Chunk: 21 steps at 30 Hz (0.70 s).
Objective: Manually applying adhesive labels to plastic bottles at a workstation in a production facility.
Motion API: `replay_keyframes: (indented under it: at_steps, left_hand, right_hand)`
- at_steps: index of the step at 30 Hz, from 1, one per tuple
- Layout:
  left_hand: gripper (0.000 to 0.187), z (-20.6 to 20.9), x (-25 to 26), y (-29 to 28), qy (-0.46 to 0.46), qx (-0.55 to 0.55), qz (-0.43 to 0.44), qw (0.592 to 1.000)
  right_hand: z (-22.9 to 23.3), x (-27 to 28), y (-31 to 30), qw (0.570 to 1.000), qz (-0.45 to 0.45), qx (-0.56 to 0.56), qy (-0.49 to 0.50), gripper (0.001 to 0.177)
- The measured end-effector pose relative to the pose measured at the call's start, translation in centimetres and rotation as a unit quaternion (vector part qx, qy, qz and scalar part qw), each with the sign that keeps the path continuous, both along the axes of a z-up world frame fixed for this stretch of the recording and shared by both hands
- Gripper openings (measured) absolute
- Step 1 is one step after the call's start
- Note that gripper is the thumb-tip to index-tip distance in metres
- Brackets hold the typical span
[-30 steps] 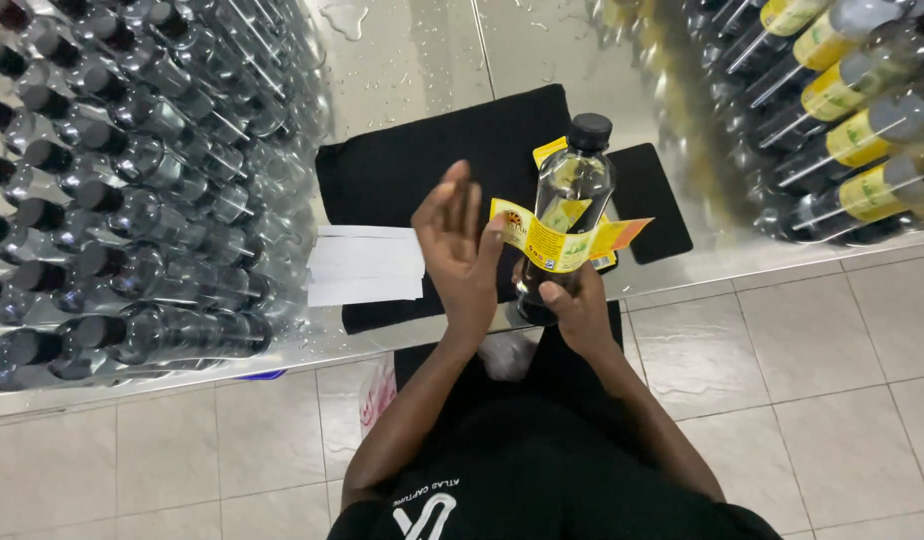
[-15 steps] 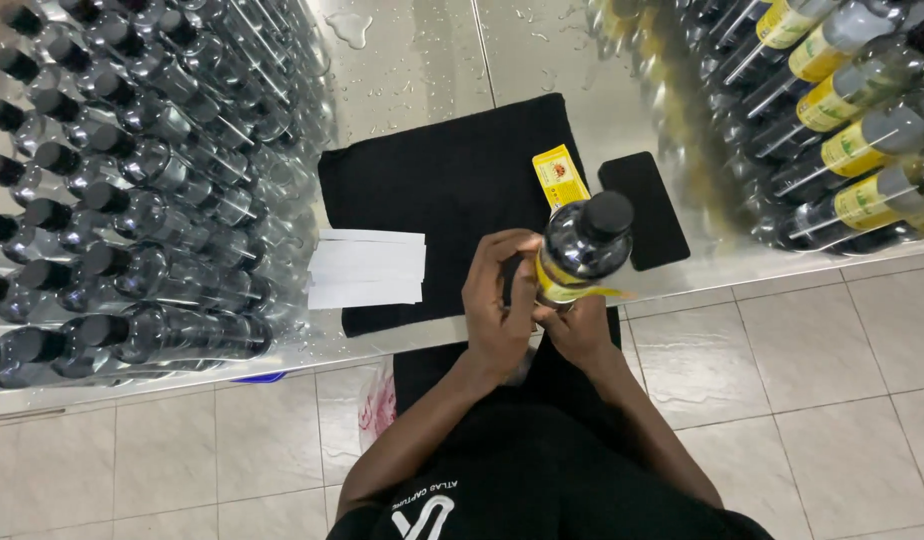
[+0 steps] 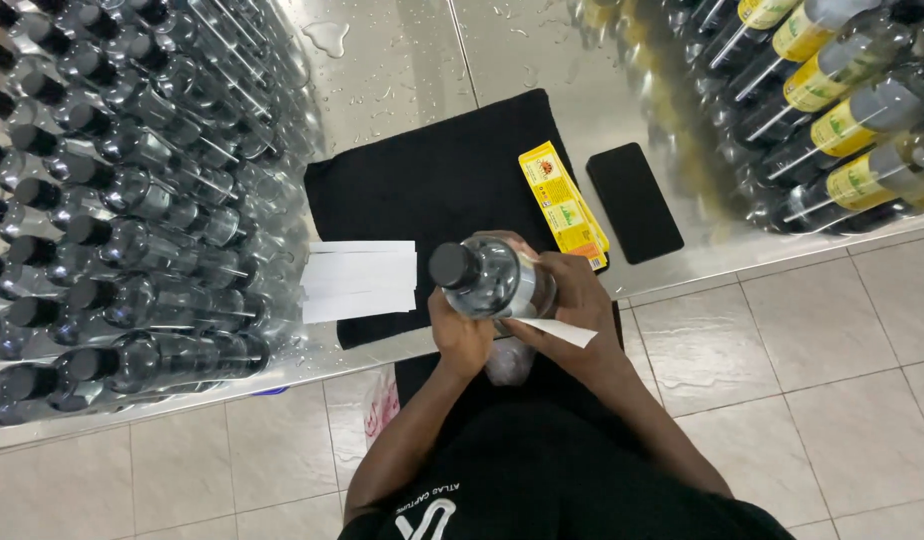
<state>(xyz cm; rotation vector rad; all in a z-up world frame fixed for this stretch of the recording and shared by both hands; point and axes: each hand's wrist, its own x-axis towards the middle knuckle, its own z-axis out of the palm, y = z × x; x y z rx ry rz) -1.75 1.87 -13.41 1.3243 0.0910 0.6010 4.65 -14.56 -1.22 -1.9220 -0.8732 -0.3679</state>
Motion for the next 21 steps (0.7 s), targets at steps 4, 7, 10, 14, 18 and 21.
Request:
replay_keyframes:
  at_steps: [4, 7, 10, 14, 18, 21]
  left_hand:
    - [0.052, 3.1, 2.1, -0.3, -0.1, -0.084, 0.008, 0.991]
    - [0.104, 14.6, 2.3, -1.2, -0.137, -0.198, -0.14, 0.96]
    - [0.107, 14.9, 2.5, -1.5, -0.153, -0.216, -0.141, 0.954]
    - [0.124, 14.2, 3.2, -1.4, -0.073, -0.151, -0.138, 0.976]
    - [0.101, 14.1, 3.6, -1.3, 0.006, -0.229, -0.14, 0.963]
    - [0.089, 13.9, 3.8, -1.4, 0.015, -0.208, -0.127, 0.97]
  right_hand:
    - [1.1, -1.1, 0.4, 1.0, -0.008, -0.015, -0.009, 0.069]
    - [0.9, -1.9, 0.5, 0.998, -0.011, -0.021, 0.056, 0.07]
    - [2.0, -2.3, 0.5, 0.986, -0.079, -0.128, 0.075, 0.08]
    - [6.4, -1.1, -0.6, 0.947, 0.068, -0.147, 0.278, 0.08]
    - [1.3, 1.3, -3.1, 0.872, 0.213, -0.079, 0.434, 0.088]
    - [-1.1, 1.4, -2.9, 0.861, 0.245, 0.0, 0.445, 0.068]
